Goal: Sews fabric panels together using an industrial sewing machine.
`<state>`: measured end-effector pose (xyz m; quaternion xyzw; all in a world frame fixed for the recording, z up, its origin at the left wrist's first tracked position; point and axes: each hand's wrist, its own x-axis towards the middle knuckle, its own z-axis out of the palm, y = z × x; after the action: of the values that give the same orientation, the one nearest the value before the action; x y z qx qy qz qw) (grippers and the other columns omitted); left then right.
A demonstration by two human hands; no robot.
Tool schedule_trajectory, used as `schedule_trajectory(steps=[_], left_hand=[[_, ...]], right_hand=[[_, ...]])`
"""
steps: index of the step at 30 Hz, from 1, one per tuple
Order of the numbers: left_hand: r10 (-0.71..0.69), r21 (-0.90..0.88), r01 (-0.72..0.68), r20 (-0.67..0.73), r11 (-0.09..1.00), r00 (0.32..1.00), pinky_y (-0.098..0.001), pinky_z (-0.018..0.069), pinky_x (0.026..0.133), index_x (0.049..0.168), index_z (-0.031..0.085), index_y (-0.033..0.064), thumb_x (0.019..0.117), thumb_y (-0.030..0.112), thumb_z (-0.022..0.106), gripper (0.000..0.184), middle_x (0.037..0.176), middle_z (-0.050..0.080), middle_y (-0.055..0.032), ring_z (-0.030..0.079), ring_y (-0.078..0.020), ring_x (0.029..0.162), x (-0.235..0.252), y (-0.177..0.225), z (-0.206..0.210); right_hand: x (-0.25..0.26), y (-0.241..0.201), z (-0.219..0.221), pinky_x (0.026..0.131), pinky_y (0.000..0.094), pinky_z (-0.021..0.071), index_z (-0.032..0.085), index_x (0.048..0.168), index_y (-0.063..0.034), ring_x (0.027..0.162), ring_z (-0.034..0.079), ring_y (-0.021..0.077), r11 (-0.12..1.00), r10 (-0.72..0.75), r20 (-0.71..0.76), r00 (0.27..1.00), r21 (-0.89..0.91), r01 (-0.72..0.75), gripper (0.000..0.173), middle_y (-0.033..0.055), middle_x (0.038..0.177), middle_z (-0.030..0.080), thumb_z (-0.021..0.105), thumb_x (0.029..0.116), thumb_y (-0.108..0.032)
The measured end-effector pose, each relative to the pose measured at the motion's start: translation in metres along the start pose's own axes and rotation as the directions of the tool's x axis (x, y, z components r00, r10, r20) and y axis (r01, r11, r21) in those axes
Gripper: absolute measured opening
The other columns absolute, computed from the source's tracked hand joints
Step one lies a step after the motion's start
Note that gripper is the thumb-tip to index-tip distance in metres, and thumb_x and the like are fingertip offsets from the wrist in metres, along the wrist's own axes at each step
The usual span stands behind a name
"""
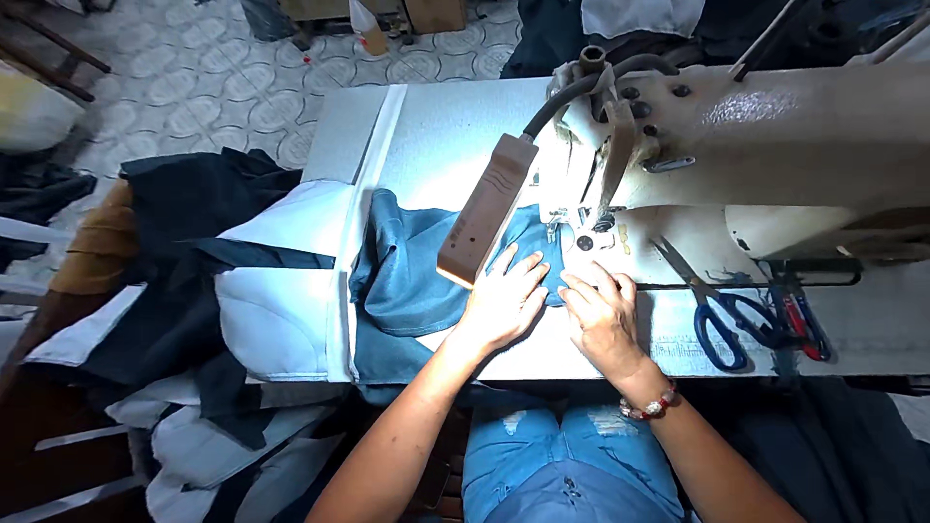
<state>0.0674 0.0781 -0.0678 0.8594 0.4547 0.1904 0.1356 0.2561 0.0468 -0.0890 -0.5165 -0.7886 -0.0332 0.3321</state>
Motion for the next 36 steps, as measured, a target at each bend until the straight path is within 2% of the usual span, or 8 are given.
schedule_trajectory(steps=[10, 14, 16, 18, 21, 25, 28, 36], left_hand=[[0.067, -0.051, -0.072, -0.087, 0.996, 0.994, -0.0844, 0.0109, 0.106, 0.125, 0.071, 0.0004, 0.1015, 0.019, 0.041, 0.042, 0.139, 0.064, -0.0138, 0.047, -0.0437, 0.141, 0.019, -0.017, -0.001], [0.116, 0.091, -0.104, -0.146, 0.990, 0.982, -0.0830, 0.0055, 0.109, 0.124, 0.072, 0.0020, 0.1012, 0.021, 0.042, 0.042, 0.140, 0.064, -0.0133, 0.042, -0.0447, 0.144, 0.029, -0.020, 0.003], [0.198, 0.172, -0.165, -0.196, 0.971, 0.960, -0.0806, 0.0111, 0.110, 0.119, 0.074, 0.0034, 0.0996, 0.023, 0.042, 0.042, 0.133, 0.068, -0.0124, 0.047, -0.0441, 0.141, 0.029, -0.014, 0.006], [0.145, 0.144, -0.124, -0.143, 0.982, 0.979, -0.0810, 0.0112, 0.110, 0.120, 0.074, 0.0076, 0.1019, 0.028, 0.039, 0.044, 0.129, 0.070, -0.0111, 0.049, -0.0436, 0.139, 0.024, -0.004, 0.008], [-0.042, -0.026, 0.042, 0.003, 0.999, 0.999, -0.0833, 0.0082, 0.109, 0.127, 0.071, 0.0103, 0.1041, 0.032, 0.041, 0.043, 0.142, 0.061, -0.0139, 0.038, -0.0460, 0.146, 0.017, 0.008, 0.005], [-0.037, -0.147, 0.029, -0.052, 0.989, 0.998, -0.0820, 0.0094, 0.110, 0.125, 0.073, 0.0133, 0.1023, 0.030, 0.046, 0.039, 0.142, 0.061, -0.0129, 0.041, -0.0425, 0.145, 0.013, 0.000, 0.011], [-0.021, -0.129, 0.015, -0.048, 0.992, 0.999, -0.0810, 0.0096, 0.112, 0.128, 0.073, 0.0183, 0.1033, 0.033, 0.043, 0.041, 0.145, 0.060, -0.0116, 0.039, -0.0408, 0.147, 0.012, -0.009, 0.018], [-0.049, -0.142, 0.046, -0.017, 0.989, 0.999, -0.0797, 0.0050, 0.114, 0.127, 0.073, 0.0181, 0.1042, 0.034, 0.040, 0.043, 0.143, 0.061, -0.0117, 0.038, -0.0410, 0.148, 0.021, -0.015, 0.014]], right_hand=[[0.019, 0.005, 0.008, 0.096, 0.0602, 0.0456, 0.080, 0.092, -0.0055, 0.120, 0.067, 0.0352, 0.999, 0.015, 0.028, 0.999, 0.044, -0.017, 0.018, 0.0108, 0.117, 0.076, 0.064, 0.0859, -0.001], [0.029, 0.011, 0.012, 0.100, 0.0667, 0.0421, 0.080, 0.099, -0.0029, 0.121, 0.066, 0.0398, 0.993, 0.042, 0.071, 0.997, 0.110, -0.049, 0.023, 0.0129, 0.122, 0.074, 0.059, 0.0901, 0.001], [0.033, 0.016, 0.012, 0.101, 0.0701, 0.0397, 0.079, 0.100, -0.0022, 0.123, 0.064, 0.0417, 0.989, 0.029, 0.093, 0.995, 0.139, -0.042, 0.023, 0.0136, 0.123, 0.074, 0.058, 0.0908, 0.001], [0.033, 0.020, 0.009, 0.105, 0.0708, 0.0374, 0.079, 0.104, -0.0033, 0.127, 0.061, 0.0416, 0.985, 0.019, 0.155, 0.988, 0.167, -0.045, 0.023, 0.0125, 0.125, 0.073, 0.058, 0.0932, -0.004], [0.022, 0.028, -0.017, 0.111, 0.0645, 0.0358, 0.078, 0.110, -0.0086, 0.137, 0.053, 0.0385, 0.981, 0.035, 0.274, 0.961, 0.173, -0.085, 0.025, 0.0096, 0.132, 0.069, 0.060, 0.0942, -0.016], [-0.009, 0.075, -0.080, 0.100, 0.0612, 0.0478, 0.075, 0.103, 0.0036, 0.118, 0.063, 0.0462, 0.979, 0.204, -0.009, 0.979, -0.013, -0.204, 0.025, 0.0257, 0.120, 0.070, 0.061, 0.0968, -0.016], [-0.020, 0.130, -0.132, 0.107, 0.0620, 0.0414, 0.065, 0.114, 0.0170, 0.120, 0.055, 0.0585, 0.898, 0.360, -0.144, 0.922, -0.216, -0.384, 0.038, 0.0412, 0.121, 0.061, 0.049, 0.1062, -0.017], [-0.024, 0.161, -0.161, 0.095, 0.0617, 0.0493, 0.069, 0.107, 0.0155, 0.109, 0.065, 0.0563, 0.832, 0.355, -0.167, 0.920, -0.392, -0.392, 0.035, 0.0384, 0.109, 0.068, 0.050, 0.1063, -0.014]])
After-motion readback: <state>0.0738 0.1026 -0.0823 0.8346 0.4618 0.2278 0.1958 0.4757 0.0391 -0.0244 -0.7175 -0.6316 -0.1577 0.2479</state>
